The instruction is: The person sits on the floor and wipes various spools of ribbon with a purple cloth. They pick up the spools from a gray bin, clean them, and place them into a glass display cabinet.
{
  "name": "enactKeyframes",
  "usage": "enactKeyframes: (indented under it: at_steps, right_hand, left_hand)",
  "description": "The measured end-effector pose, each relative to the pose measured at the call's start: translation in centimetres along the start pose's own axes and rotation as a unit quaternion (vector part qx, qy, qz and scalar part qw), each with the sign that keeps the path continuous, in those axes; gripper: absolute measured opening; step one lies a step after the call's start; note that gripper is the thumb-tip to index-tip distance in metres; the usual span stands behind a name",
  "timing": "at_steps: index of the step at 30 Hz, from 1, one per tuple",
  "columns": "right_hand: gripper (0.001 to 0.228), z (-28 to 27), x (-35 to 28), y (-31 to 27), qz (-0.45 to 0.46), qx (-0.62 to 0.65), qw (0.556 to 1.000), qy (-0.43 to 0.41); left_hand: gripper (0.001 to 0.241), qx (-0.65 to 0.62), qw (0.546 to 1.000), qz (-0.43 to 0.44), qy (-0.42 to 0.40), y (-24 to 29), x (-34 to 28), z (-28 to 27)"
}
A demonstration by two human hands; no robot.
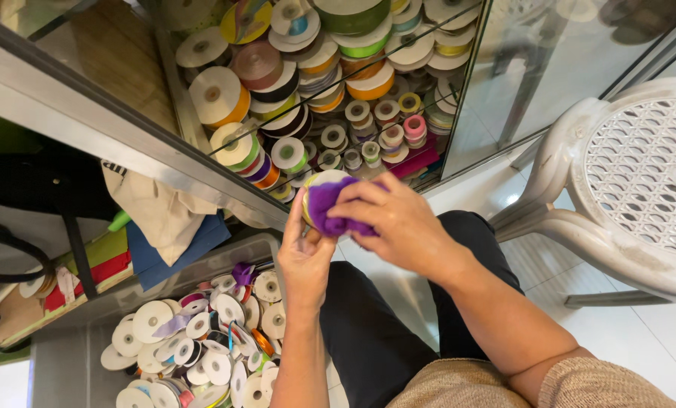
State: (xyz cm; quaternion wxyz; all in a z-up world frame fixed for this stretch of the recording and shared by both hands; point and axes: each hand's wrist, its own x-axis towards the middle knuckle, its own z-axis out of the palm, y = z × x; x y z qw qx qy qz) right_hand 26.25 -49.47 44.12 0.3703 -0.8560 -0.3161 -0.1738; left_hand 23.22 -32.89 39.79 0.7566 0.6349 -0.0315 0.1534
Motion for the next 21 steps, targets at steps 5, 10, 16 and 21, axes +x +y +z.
enactKeyframes:
  at_steps: [5, 10, 16, 21]
  right_hand:
    - [0.032, 0.4, -0.3, 3.7, 0.063, 0.009, 0.996, 0.067]
    - [0.032, 0.4, -0.5, 5.2, 0.106, 0.045, 0.984, 0.139]
    - [0.035, 1.2, -0.4, 7.3, 0.224, 0.244, 0.921, 0.205]
    - [0.025, 2.3, 0.8, 10.2, 0.407, 0.578, 0.626, 0.329]
  left_hand:
    - [0.076, -0.030, 0.999, -0.015, -0.013, -0.7, 0.1, 1.4]
    - [0.074, -0.048, 0.997, -0.058, -0.022, -3.0, 1.4, 2.4]
    - [0.073, -0.075, 0.993, -0.092, 0.008, -5.0, 3.9, 4.0]
    - [0.073, -0.116, 0.980, -0.157, 0.029, -5.2, 7.3, 6.6]
